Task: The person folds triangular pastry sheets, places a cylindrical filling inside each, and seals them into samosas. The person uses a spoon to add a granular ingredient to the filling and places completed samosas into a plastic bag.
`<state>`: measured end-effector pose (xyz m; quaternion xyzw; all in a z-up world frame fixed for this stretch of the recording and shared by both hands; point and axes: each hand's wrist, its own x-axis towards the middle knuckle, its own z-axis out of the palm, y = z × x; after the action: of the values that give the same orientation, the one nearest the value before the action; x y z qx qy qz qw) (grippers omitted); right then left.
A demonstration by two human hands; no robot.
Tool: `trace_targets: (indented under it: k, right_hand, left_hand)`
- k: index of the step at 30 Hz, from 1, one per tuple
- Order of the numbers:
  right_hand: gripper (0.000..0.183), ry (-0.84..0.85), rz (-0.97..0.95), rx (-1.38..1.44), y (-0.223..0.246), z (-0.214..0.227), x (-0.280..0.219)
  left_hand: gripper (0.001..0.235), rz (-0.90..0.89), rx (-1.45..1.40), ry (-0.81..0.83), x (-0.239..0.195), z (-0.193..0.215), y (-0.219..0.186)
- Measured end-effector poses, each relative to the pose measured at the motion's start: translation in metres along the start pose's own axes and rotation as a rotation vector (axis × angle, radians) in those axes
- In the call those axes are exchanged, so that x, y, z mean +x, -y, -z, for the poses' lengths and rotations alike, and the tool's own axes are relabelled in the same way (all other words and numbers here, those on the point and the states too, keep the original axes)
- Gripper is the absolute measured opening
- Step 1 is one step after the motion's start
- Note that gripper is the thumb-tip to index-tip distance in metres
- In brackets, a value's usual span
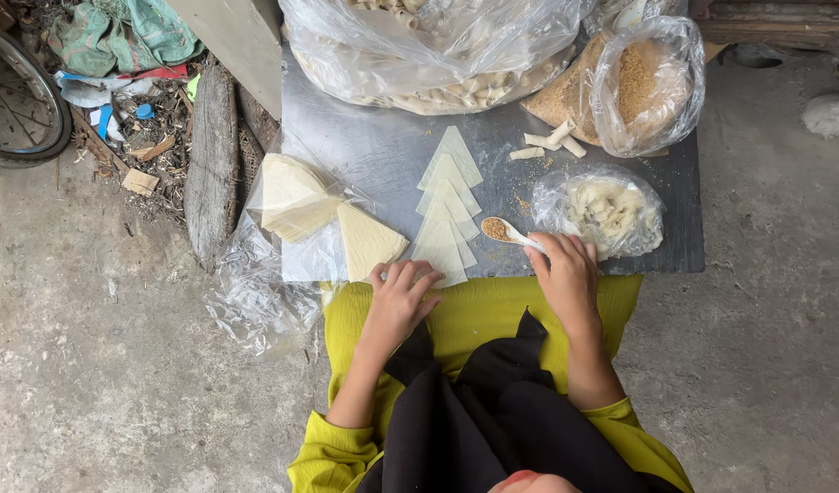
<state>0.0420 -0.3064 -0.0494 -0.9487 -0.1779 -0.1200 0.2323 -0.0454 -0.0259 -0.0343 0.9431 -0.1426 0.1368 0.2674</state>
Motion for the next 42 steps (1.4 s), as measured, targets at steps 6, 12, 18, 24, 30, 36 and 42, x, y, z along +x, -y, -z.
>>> trace_targets:
  k: [6, 12, 18, 24, 30, 36, 42]
  right_hand:
    - [0.033, 0.011, -0.003, -0.058, 0.012, 0.004, -0.005]
    - [0.03, -0.139, -0.054, -0.079, -0.01, 0.042, 0.011]
    - [0.045, -0.071, -0.176, -0.255, -0.052, 0.066, 0.019]
    - [0.055, 0.058, -0.187, -0.433, -0.067, 0.039, 0.011]
    - [0.056, 0.075, -0.257, -0.423, -0.072, 0.038, 0.01]
    - [0.05, 0.02, -0.345, -0.215, -0.067, 0.054, 0.011]
    - [0.048, -0.015, -0.279, -0.338, -0.059, 0.064, -0.003]
  left_hand:
    - [0.036, -0.012, 0.003, -0.099, -0.014, -0.02, -0.007]
    - [0.029, 0.015, -0.093, -0.176, -0.018, -0.025, -0.002]
    - [0.031, 0.046, -0.149, -0.206, -0.024, -0.024, -0.005]
    - [0.032, 0.023, -0.216, -0.141, -0.016, -0.023, -0.016]
    - [0.033, -0.085, -0.214, -0.078, 0.021, -0.027, -0.039]
    - [0.033, -0.115, -0.254, -0.026, 0.035, -0.032, -0.056]
    - [0.033, -0.077, -0.165, -0.01, 0.078, -0.064, -0.069]
